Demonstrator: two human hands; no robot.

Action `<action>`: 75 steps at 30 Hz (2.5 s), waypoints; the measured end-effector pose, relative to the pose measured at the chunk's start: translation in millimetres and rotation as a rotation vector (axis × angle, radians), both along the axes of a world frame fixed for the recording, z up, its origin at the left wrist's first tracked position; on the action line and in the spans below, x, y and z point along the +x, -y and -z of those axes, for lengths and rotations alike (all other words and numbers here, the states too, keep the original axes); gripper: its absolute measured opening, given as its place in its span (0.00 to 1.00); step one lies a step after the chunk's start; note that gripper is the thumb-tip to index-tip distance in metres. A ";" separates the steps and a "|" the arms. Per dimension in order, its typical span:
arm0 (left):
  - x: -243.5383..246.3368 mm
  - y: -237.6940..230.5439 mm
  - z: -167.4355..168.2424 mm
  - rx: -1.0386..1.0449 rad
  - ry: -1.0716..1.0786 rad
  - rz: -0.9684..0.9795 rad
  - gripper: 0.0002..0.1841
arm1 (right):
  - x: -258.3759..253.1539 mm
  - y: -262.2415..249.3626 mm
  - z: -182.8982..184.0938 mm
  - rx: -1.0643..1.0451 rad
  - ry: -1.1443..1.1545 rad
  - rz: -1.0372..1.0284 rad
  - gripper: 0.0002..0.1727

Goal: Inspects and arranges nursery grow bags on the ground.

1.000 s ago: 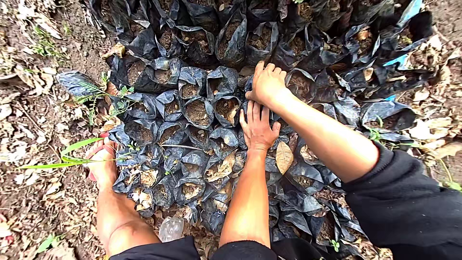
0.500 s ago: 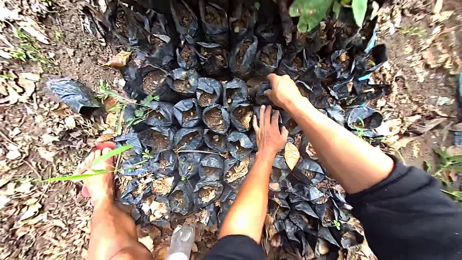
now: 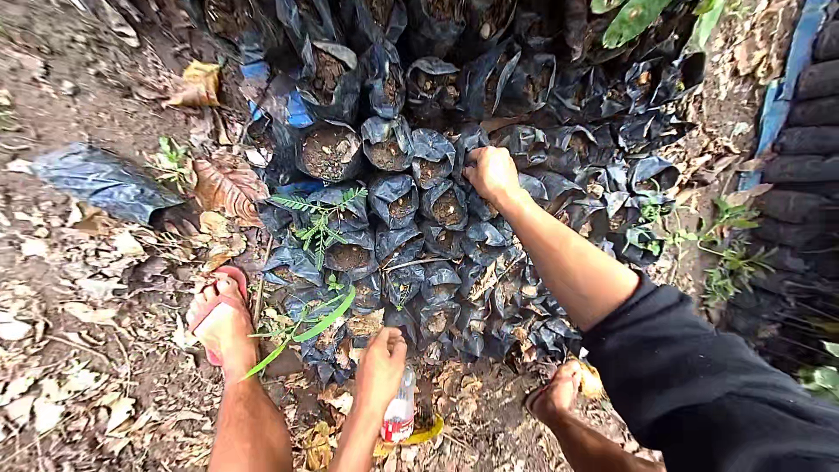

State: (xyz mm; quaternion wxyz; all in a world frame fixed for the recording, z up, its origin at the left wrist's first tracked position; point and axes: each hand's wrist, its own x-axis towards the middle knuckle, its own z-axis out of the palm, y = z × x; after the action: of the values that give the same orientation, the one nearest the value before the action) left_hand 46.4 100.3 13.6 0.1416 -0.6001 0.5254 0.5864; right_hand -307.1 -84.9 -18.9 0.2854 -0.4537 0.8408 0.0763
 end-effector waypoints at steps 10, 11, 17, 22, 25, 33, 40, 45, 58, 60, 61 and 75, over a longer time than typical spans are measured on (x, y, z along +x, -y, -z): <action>23.8 28.1 20.8 0.203 -0.055 -0.068 0.16 | -12.7 -10.4 21.8 -0.109 0.040 -0.213 0.13; 24.0 27.5 23.5 0.209 -0.073 -0.114 0.16 | -16.4 -11.3 23.1 -0.159 0.083 -0.167 0.13; 23.6 27.6 36.3 0.228 -0.080 -0.286 0.15 | -37.4 -24.2 0.4 -0.359 0.428 0.245 0.10; 21.6 29.5 39.5 0.263 -0.080 -0.340 0.16 | -47.1 -38.7 -15.5 -0.395 0.513 0.268 0.10; 20.0 29.0 39.4 0.268 -0.083 -0.354 0.17 | -44.5 -28.4 -16.9 -0.310 0.460 -0.030 0.11; 20.9 18.0 44.4 0.290 -0.085 -0.396 0.16 | -43.3 12.2 -21.5 -0.331 0.636 0.141 0.08; 15.3 19.0 43.9 0.317 -0.097 -0.392 0.18 | -30.2 -63.7 -56.1 -0.572 0.656 0.541 0.08; 14.7 18.1 47.8 0.340 -0.069 -0.425 0.17 | 31.1 -183.0 -54.3 -0.433 0.663 0.806 0.11; 22.5 20.1 44.9 0.323 -0.080 -0.450 0.18 | 125.5 -207.7 -39.3 -0.149 0.629 0.762 0.05; 21.6 17.5 50.6 0.321 -0.096 -0.475 0.19 | 110.5 -213.5 -41.4 -0.164 0.602 0.761 0.05; 21.7 17.8 52.7 0.318 -0.097 -0.491 0.19 | 100.8 -220.0 -40.8 -0.166 0.587 0.756 0.06; 3.5 10.2 71.9 0.324 -0.017 -0.415 0.18 | -147.4 -312.0 -42.6 -0.207 0.107 0.764 0.09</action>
State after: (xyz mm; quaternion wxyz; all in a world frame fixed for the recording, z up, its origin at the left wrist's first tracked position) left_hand 49.9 90.1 -58.3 0.1080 -0.6595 0.2914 0.6845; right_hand -454.5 227.1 23.7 0.2895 -0.1381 0.9361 -0.1441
